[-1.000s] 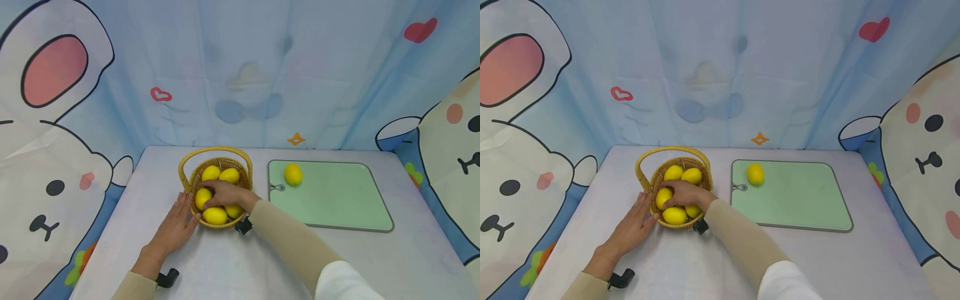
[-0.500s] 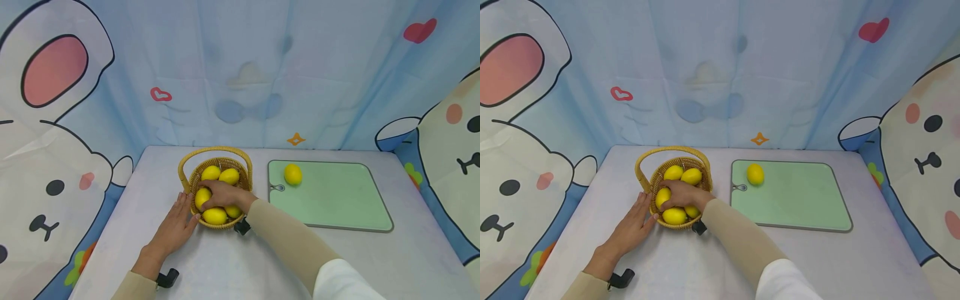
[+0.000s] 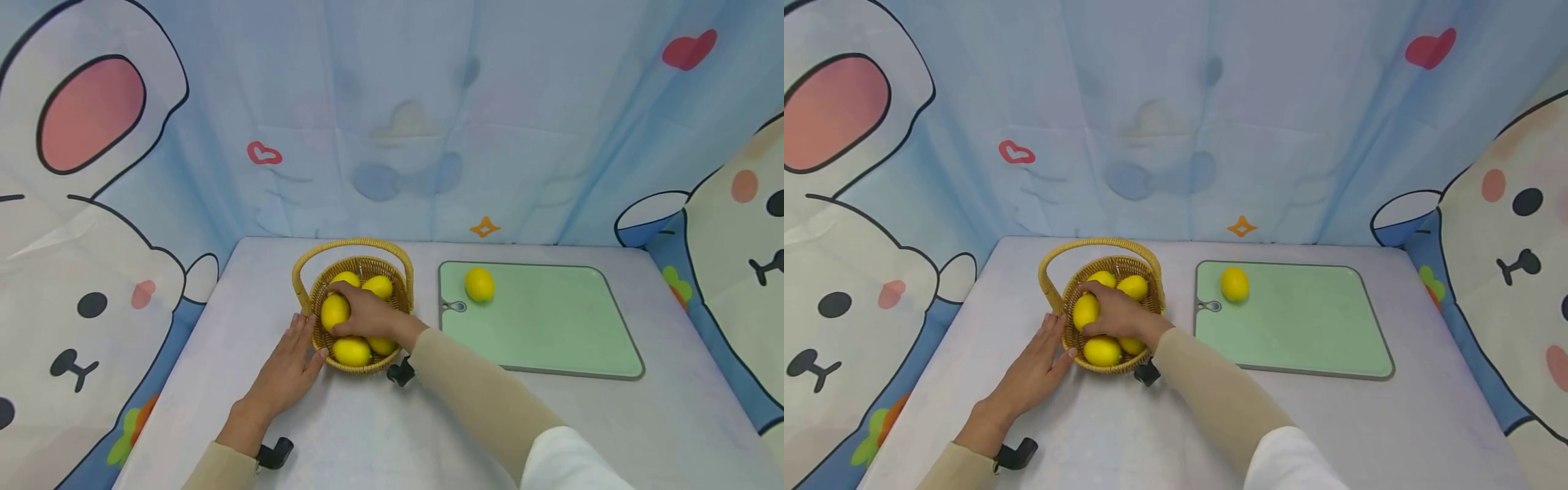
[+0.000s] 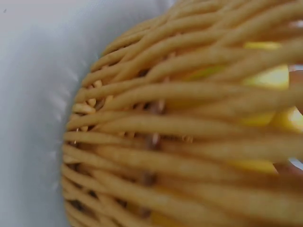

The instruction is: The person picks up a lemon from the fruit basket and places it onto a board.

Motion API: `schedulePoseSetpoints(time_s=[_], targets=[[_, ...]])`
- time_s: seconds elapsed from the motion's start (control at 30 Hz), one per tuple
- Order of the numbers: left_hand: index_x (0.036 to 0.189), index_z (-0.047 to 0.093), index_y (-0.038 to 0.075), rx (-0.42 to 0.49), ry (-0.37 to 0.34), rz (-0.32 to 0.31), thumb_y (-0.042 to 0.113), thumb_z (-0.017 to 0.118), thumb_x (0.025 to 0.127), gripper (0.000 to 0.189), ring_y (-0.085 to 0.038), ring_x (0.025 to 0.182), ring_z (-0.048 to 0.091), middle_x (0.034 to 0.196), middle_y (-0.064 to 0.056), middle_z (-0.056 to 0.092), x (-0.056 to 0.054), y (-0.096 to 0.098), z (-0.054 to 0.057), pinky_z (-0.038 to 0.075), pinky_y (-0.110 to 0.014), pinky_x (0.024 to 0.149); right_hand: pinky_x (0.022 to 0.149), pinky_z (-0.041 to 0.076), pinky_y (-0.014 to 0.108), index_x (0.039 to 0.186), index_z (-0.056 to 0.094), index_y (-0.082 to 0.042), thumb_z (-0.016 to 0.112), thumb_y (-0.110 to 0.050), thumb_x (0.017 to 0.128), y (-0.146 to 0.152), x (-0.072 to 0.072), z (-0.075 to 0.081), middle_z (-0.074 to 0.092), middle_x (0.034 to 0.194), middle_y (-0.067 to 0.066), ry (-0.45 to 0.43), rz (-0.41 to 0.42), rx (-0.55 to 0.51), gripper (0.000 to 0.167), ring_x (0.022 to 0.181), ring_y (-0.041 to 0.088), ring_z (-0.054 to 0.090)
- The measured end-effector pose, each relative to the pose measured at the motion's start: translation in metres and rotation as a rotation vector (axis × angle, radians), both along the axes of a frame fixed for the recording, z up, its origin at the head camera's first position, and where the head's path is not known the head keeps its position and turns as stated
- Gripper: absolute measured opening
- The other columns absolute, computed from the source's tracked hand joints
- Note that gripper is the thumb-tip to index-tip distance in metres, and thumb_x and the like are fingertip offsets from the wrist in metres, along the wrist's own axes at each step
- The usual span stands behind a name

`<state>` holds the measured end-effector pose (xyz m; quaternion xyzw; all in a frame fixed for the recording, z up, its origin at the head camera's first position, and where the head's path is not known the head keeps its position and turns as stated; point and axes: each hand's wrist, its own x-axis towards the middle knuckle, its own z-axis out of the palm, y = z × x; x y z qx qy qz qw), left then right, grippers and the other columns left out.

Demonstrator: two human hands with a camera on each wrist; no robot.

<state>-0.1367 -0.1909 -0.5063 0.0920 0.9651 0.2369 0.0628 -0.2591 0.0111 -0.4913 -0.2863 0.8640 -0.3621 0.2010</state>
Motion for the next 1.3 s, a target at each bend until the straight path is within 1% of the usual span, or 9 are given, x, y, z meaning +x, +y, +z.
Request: schedulePoseSetpoints(time_s=[0.23,0.47,0.63,0.73,0.87,0.97,1.07,1.17,1.3], targets=[[0.169,0.015,0.004,-0.007,-0.008,0.002,0.045,0.047,0.112,0.076,-0.031,0.165,0.007,0.177,-0.016,0.011,0.000,0.001,0.002,0.016,-0.052,0.133,0.105,0.054,0.045,0.157,0.041,-0.022,0.080,-0.034,0.093,0.012,0.006,0.008,0.059,0.145,0.006,0.018,-0.058,-0.096,0.076,0.119,0.023,0.061],[0.169,0.014,0.004,-0.024,-0.017,0.003,0.046,0.045,0.112,0.077,-0.030,0.165,0.006,0.177,-0.015,0.009,0.000,0.001,0.002,0.016,-0.052,0.133,0.106,0.055,0.046,0.159,0.040,-0.021,0.076,-0.029,0.095,0.024,0.013,0.017,0.051,0.155,0.007,0.022,-0.071,-0.154,0.075,0.125,0.026,0.060],[0.169,0.015,0.004,-0.023,-0.009,0.007,0.046,0.045,0.112,0.076,-0.031,0.165,0.007,0.177,-0.016,0.010,-0.001,0.001,0.002,0.017,-0.053,0.133,0.107,0.055,0.047,0.159,0.041,-0.020,0.077,-0.026,0.094,0.033,0.022,0.022,0.045,0.161,0.006,0.017,-0.075,-0.205,0.075,0.130,0.029,0.057],[0.169,0.015,0.004,-0.024,-0.004,0.008,0.046,0.045,0.112,0.076,-0.031,0.165,0.007,0.177,-0.015,0.010,-0.001,0.002,0.001,0.017,-0.053,0.133,0.103,0.058,0.044,0.159,0.042,-0.020,0.078,-0.023,0.094,0.037,0.028,0.025,0.045,0.160,0.005,0.009,-0.070,-0.243,0.074,0.125,0.029,0.059],[0.169,0.015,0.005,-0.030,-0.002,0.009,0.046,0.046,0.112,0.077,-0.031,0.165,0.008,0.177,-0.016,0.010,-0.001,0.002,0.001,0.017,-0.053,0.133,0.092,0.060,0.038,0.159,0.043,-0.022,0.079,-0.023,0.095,0.043,0.035,0.031,0.054,0.148,0.006,0.002,-0.061,-0.260,0.074,0.110,0.028,0.063],[0.169,0.015,0.005,-0.032,-0.002,0.010,0.045,0.047,0.112,0.077,-0.031,0.165,0.009,0.177,-0.016,0.010,-0.001,0.002,0.001,0.018,-0.053,0.132,0.087,0.061,0.034,0.158,0.043,-0.023,0.081,-0.023,0.095,0.049,0.041,0.036,0.059,0.141,0.006,-0.018,-0.062,-0.268,0.074,0.103,0.027,0.065],[0.169,0.016,0.005,-0.033,-0.001,0.010,0.045,0.047,0.112,0.077,-0.032,0.165,0.009,0.177,-0.016,0.011,-0.001,0.003,0.001,0.018,-0.053,0.132,0.090,0.062,0.034,0.158,0.044,-0.024,0.081,-0.021,0.094,0.055,0.046,0.041,0.057,0.144,0.006,-0.066,-0.067,-0.310,0.074,0.107,0.025,0.067],[0.169,0.016,0.004,-0.031,-0.001,0.011,0.045,0.047,0.112,0.077,-0.032,0.165,0.009,0.177,-0.016,0.011,-0.001,0.003,0.001,0.018,-0.053,0.132,0.094,0.063,0.034,0.158,0.044,-0.021,0.081,-0.017,0.094,0.062,0.049,0.042,0.053,0.150,0.007,-0.114,-0.056,-0.386,0.074,0.115,0.025,0.068],[0.169,0.016,0.004,-0.030,0.001,0.012,0.045,0.047,0.112,0.077,-0.032,0.165,0.008,0.177,-0.016,0.011,-0.001,0.003,0.001,0.017,-0.054,0.132,0.099,0.061,0.036,0.158,0.044,-0.021,0.081,-0.012,0.094,0.072,0.054,0.045,0.050,0.153,0.011,-0.147,-0.030,-0.469,0.074,0.123,0.028,0.067]])
